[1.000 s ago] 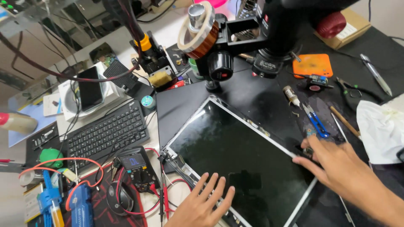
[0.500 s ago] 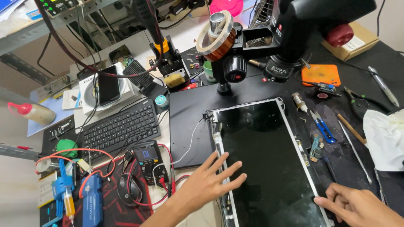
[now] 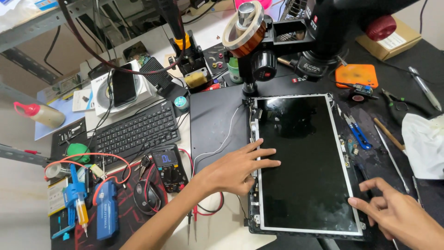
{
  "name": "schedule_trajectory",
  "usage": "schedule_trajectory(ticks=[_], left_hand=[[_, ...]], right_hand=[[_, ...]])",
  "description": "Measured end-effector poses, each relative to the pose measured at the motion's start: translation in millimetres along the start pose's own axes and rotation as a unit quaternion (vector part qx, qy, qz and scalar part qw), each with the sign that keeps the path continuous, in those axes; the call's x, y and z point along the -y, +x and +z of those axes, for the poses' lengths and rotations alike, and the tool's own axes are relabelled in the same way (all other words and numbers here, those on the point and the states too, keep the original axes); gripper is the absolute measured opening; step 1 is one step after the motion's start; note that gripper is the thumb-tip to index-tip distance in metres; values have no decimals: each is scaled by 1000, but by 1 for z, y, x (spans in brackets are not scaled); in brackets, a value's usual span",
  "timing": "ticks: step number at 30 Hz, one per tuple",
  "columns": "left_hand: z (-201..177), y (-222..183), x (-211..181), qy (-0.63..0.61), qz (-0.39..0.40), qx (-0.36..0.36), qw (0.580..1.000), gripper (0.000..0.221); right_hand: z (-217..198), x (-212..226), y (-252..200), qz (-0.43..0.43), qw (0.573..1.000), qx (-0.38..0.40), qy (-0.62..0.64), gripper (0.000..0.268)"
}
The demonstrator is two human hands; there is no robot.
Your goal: The recorder is disassembling and repairing a laptop screen assembly on a repair bench.
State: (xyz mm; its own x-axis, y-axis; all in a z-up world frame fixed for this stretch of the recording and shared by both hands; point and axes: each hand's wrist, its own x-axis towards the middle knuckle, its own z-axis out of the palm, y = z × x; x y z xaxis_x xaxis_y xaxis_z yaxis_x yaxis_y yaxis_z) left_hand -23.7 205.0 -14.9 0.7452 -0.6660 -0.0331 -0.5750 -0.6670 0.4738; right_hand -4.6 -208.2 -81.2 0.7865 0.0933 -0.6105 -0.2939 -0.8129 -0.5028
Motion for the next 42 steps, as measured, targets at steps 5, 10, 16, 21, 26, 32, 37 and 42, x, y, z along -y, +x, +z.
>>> schedule_trajectory(ticks=[5, 10, 16, 21, 26, 32, 37, 42], left_hand=[[15, 7, 0, -67, 19, -66, 995, 71], [18, 18, 1, -52, 24, -91, 994, 51], [12, 42, 15, -26, 38, -125, 991, 50], [9, 54, 20, -17, 24, -153, 988, 45], [15, 53, 23, -6, 22, -152, 988, 44], [18, 51, 12, 2, -4, -151, 989, 51], [30, 46, 6, 26, -40, -192, 980, 56], [41, 48, 8, 52, -28, -211, 976, 58]], right_hand=[[5, -1, -10, 28, 999, 31, 1, 58], [11, -12, -11, 24, 995, 65, 66, 59], [6, 9, -11, -18, 995, 5, 102, 59], [-3, 28, -16, -46, 991, -12, 125, 52], [-26, 34, -22, -86, 976, -32, 196, 44], [-30, 45, -23, -74, 918, 73, 381, 51], [-27, 39, -18, -55, 893, 113, 432, 54], [-15, -14, 23, -46, 869, 182, 458, 60]])
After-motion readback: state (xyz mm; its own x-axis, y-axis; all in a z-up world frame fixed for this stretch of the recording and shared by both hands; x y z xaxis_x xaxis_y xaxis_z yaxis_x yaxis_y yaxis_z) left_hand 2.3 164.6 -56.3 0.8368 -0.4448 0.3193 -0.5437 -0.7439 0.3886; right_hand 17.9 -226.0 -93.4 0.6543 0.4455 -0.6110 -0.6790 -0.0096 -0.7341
